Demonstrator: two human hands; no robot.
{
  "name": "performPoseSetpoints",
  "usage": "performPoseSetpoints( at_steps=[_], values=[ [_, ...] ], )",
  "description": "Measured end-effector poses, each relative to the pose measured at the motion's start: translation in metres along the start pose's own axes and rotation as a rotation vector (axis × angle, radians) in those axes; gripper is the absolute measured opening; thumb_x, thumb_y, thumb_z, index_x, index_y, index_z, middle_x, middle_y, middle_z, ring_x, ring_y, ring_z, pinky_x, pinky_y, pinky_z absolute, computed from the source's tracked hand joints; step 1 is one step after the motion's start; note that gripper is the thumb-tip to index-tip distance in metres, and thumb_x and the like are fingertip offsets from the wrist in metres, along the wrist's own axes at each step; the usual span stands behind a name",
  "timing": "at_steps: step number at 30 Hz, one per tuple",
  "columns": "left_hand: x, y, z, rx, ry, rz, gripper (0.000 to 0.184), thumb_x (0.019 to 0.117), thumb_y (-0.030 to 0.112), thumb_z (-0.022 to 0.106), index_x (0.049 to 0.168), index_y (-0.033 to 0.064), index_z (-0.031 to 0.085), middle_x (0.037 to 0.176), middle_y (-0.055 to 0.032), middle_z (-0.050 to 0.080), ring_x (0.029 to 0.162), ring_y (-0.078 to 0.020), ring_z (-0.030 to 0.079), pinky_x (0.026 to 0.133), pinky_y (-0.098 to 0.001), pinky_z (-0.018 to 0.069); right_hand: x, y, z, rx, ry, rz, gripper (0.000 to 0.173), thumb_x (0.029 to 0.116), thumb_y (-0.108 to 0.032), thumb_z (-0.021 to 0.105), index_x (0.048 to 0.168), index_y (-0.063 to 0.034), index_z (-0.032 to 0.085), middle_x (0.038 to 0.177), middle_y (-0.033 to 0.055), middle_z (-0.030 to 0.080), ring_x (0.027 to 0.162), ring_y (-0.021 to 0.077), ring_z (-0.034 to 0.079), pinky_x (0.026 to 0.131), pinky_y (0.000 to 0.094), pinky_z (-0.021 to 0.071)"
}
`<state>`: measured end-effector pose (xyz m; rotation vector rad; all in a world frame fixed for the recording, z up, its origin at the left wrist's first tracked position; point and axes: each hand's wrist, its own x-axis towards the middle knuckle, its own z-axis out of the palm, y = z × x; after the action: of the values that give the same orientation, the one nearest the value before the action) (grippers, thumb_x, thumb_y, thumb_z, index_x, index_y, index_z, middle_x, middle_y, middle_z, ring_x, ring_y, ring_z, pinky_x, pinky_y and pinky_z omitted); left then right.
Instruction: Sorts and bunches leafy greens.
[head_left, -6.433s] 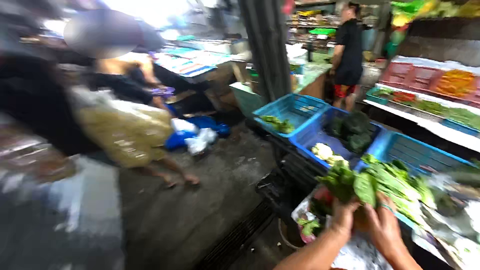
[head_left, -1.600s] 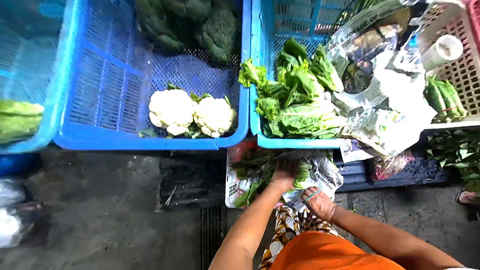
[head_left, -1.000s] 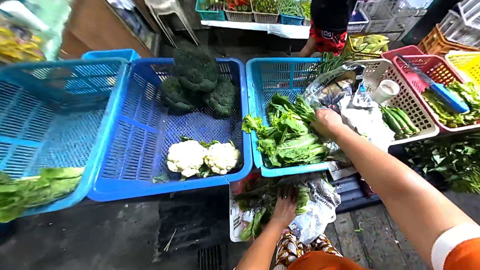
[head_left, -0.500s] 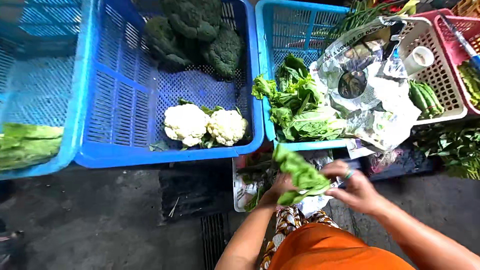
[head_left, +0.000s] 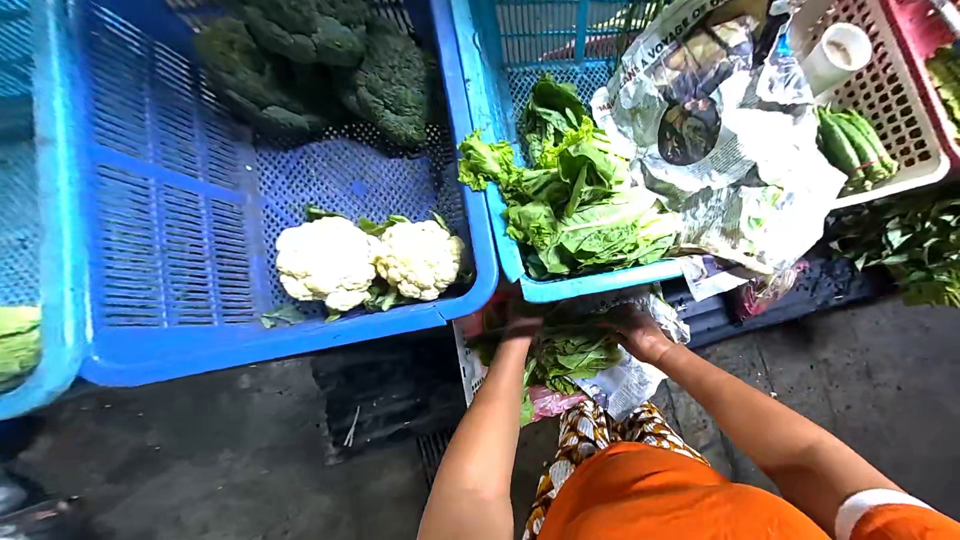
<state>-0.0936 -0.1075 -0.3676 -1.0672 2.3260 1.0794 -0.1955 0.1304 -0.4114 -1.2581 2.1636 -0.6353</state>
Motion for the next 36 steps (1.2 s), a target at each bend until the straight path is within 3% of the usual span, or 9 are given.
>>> performPoseSetpoints(
  at_steps=[4,7,10,13,17,22,26,32,36],
  values=[
    [-0.015,0.042,0.011,0.203,-0.267,0.384,0.056,0.0912,0.047,0.074,0.133,0.0106,0.066,0.133,-0.017,0.065,0.128,-0.0346,0.058,0.108,-0.0609,0.0437,-0.002,0.0,-0.002,-0.056,-0.068,0.066,0.036,0.0998,-0.014,0.058,0.134,-0.0139,0.068,0.136,0.0144,0.064,0.133,0.0333,0.055,0.114,0.0488,0.0434],
    [-0.021,0.053,0.046,0.464,-0.559,0.387,0.069,0.0906,0.046,0.074,0.139,-0.0003,0.058,0.139,-0.027,0.057,0.135,-0.0444,0.05,0.11,-0.0684,0.0375,-0.019,-0.014,0.001,-0.129,0.029,0.155,0.038,0.0985,-0.019,0.06,0.135,-0.012,0.066,0.144,0.0154,0.059,0.139,0.0338,0.051,0.115,0.0505,0.0419],
    [-0.011,0.034,0.075,0.603,-0.427,0.469,0.084,0.0914,0.037,0.075,0.158,0.0027,0.035,0.16,-0.0265,0.034,0.149,-0.0461,0.027,0.12,-0.0694,0.015,-0.063,-0.028,0.019,-0.101,0.006,0.193,0.043,0.0894,-0.01,0.063,0.131,-0.0028,0.065,0.14,0.0242,0.059,0.136,0.0417,0.052,0.114,0.0552,0.0415],
    [-0.003,0.025,0.078,0.621,-0.385,0.531,0.08,0.0915,0.041,0.073,0.155,0.0062,0.04,0.155,-0.0222,0.042,0.145,-0.0433,0.036,0.118,-0.067,0.0219,-0.115,-0.024,0.063,-0.143,-0.213,0.079,0.058,0.0859,-0.002,0.066,0.143,-0.0075,0.057,0.153,0.0238,0.048,0.145,0.0425,0.041,0.119,0.0588,0.0333],
    [0.001,0.024,0.073,0.595,-0.419,0.525,0.079,0.0926,0.041,0.072,0.156,0.0083,0.038,0.155,-0.0195,0.044,0.145,-0.0407,0.037,0.12,-0.0633,0.0197,-0.139,-0.014,0.102,-0.342,-0.16,-0.032,0.067,0.0899,0.004,0.063,0.153,-0.0146,0.049,0.157,0.0248,0.043,0.146,0.0432,0.042,0.116,0.0596,0.0367],
    [0.004,0.022,0.073,0.582,-0.416,0.521,0.086,0.0909,0.041,0.074,0.16,0.0097,0.032,0.156,-0.0181,0.044,0.145,-0.0382,0.039,0.121,-0.0614,0.0206,-0.099,-0.03,0.068,-0.232,-0.264,0.109,0.04,0.0932,-0.013,0.065,0.132,-0.0033,0.064,0.143,0.0192,0.058,0.14,0.0377,0.049,0.123,0.0606,0.0234],
    [0.004,0.024,0.07,0.531,-0.475,0.467,0.093,0.0882,0.052,0.074,0.161,0.0121,0.031,0.159,-0.0163,0.04,0.148,-0.037,0.035,0.121,-0.0627,0.0194,-0.087,-0.03,0.051,-0.192,0.018,-0.028,0.021,0.0935,-0.011,0.06,0.109,-0.0037,0.073,0.116,0.0164,0.072,0.116,0.0356,0.067,0.116,0.0586,0.0372],
    [0.001,0.033,0.053,0.292,-0.496,0.458,0.062,0.1032,0.059,0.045,0.146,0.0152,0.057,0.155,-0.0111,0.049,0.146,-0.0318,0.04,0.12,-0.0609,0.0278,-0.053,-0.029,0.031,-0.124,0.226,-0.015,0.024,0.0988,-0.015,0.054,0.103,-0.0059,0.075,0.132,0.0182,0.067,0.129,0.0374,0.059,0.112,0.0521,0.0451],
    [0.004,0.028,0.055,0.193,-0.514,0.399,0.061,0.104,0.056,0.046,0.15,0.0149,0.052,0.159,-0.0101,0.043,0.149,-0.0327,0.036,0.12,-0.0624,0.0257,-0.042,-0.023,0.03,-0.171,0.224,0.04,0.024,0.097,-0.018,0.057,0.109,-0.0099,0.076,0.139,0.0229,0.06,0.135,0.0439,0.052,0.112,0.0569,0.0433]
  ],
)
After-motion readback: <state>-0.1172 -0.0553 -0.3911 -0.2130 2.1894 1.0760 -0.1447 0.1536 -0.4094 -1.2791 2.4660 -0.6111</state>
